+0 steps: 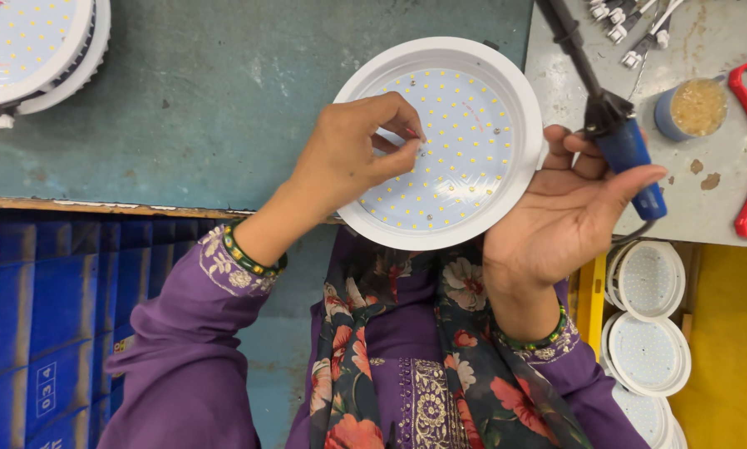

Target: The person uses a soldering iron to attach wires to LED modules inside circular white housings. They repeatedly solder connections, then move completed units aside and pick up new ones to continue the process.

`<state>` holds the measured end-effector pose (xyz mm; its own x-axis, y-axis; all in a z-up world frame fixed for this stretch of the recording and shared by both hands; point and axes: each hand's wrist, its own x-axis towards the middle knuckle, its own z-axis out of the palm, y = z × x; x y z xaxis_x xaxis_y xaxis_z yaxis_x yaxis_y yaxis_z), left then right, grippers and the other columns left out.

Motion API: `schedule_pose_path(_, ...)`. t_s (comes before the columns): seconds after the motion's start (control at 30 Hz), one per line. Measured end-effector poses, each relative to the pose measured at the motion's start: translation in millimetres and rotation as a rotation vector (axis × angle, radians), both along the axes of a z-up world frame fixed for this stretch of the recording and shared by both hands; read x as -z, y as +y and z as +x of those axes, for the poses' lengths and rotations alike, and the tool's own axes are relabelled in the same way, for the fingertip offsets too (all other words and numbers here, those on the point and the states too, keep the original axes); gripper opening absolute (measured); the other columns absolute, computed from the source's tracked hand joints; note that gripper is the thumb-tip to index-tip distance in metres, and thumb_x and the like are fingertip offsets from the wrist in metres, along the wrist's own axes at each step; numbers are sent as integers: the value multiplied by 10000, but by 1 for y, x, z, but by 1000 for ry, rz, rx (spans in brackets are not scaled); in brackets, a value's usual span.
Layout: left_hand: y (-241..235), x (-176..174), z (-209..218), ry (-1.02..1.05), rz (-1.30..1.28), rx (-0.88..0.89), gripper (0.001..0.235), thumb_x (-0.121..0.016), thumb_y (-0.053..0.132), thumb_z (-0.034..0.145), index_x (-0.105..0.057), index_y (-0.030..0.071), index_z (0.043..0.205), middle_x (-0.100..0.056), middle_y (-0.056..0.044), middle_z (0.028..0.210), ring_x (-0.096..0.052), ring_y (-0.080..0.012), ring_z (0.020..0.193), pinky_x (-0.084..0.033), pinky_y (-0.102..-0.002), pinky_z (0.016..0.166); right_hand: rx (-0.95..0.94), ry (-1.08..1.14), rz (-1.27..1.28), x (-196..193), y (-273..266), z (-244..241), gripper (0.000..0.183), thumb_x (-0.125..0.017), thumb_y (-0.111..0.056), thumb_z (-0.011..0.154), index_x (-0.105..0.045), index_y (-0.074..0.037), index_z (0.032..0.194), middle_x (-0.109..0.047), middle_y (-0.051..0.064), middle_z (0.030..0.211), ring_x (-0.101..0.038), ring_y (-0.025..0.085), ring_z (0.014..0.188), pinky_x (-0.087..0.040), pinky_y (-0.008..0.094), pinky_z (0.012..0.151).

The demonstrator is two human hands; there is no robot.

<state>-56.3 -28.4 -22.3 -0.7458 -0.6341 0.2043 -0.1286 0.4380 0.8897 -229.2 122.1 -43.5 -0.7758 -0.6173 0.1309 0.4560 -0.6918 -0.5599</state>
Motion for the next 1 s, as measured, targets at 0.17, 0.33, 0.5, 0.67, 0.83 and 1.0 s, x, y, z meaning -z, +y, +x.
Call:
schedule_pose_path(0.17, -38, 0, 2, 22, -87, 245, 106, -749, 62, 894, -710, 48, 992, -751, -27, 985, -746, -140, 932, -654, -264, 740, 4, 26, 3, -3, -1, 5, 502, -484, -496, 1148, -653, -23, 1136, -687, 70, 1004, -630, 224, 1053, -479, 382, 1045)
schedule_pose_path(0.33, -65, 2, 3, 29, -220, 465, 155, -737, 53, 891, -725, 66, 1045, -717, -28, 1005, -696, -164, 934, -649, -281, 770, 4, 49, 21, 1, -8, 7, 482, -489, -491, 1114, -658, -45, 1179, -691, 67, 1002, -650, 214, 1071, -488, 377, 1024)
schedule_pose_path(0.5, -54, 13, 6, 44, -520, 370, 147, -805, 72, 864, -718, 65, 982, -688, -40, 1004, -665, -250, 993, -563, -374, 861, -2, 2, 48, 13, -10, 0, 476, -487, -485, 1106, -639, -43, 1195, -667, 64, 1035, -643, 209, 1089, -497, 381, 1018)
schedule_pose_path(0.67, -47, 14, 9, 22, -452, 272, 147, -819, 106, 878, -733, 79, 993, -657, -61, 1039, -675, -223, 984, -585, -358, 823, -9, -37, 80, 26, -14, -8, 481, -497, -498, 1087, -626, -46, 1189, -647, 62, 1091, -635, 215, 1098, -503, 395, 1019)
schedule_pose_path(0.83, -48, 11, 19, 0, -234, 214, 175, -807, 131, 941, -744, 70, 1093, -708, -52, 1078, -705, -189, 947, -607, -321, 808, -9, -67, 110, 32, -10, -16, 505, -527, -529, 1099, -627, -43, 1193, -650, 56, 1080, -629, 221, 1101, -504, 446, 1047)
schedule_pose_path(1.0, -41, 9, 18, -85, -160, 105, 143, -820, 178, 923, -754, 82, 1004, -732, -44, 952, -706, -174, 830, -581, -312, 723, 0, -55, 135, 32, -1, -22, 480, -548, -527, 1069, -637, -78, 1215, -655, 59, 1054, -622, 234, 1095, -475, 461, 1092)
